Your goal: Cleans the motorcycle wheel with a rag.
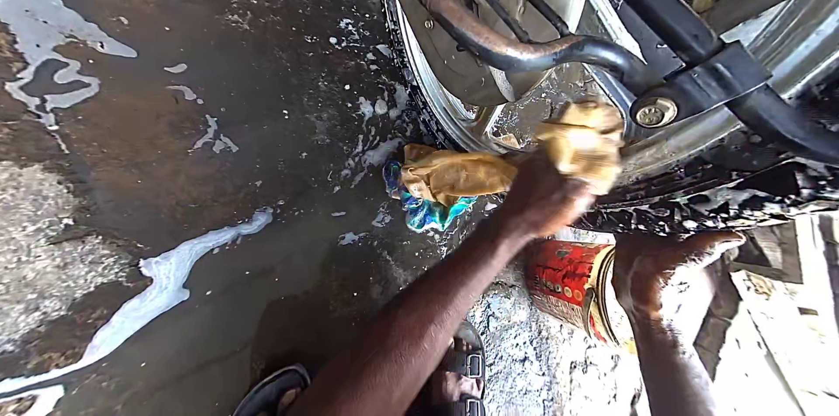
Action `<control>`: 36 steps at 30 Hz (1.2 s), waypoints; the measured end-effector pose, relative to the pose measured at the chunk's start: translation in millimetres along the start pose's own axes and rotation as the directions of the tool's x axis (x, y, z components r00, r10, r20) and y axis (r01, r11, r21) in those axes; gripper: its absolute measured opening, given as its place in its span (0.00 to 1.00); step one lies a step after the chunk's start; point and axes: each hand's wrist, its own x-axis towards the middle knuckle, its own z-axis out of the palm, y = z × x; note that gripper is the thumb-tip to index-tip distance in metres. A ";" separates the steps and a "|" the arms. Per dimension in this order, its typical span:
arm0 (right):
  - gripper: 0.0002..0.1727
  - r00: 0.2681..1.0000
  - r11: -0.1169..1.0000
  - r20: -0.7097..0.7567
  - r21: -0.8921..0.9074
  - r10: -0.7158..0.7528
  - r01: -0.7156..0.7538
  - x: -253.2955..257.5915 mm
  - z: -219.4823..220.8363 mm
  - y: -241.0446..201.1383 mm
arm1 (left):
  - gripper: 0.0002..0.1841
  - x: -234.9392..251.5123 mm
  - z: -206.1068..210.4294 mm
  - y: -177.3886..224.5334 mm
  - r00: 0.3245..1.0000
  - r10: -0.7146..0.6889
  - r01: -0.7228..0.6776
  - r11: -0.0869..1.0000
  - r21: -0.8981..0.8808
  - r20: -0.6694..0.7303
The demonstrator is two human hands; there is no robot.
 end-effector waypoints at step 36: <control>0.45 0.990 0.992 0.062 -0.041 0.123 -0.121 -4.1 -11.4 -11.2 | 0.14 -10.8 -66.1 -84.9 0.835 -0.543 0.322 0.351 -0.879 0.088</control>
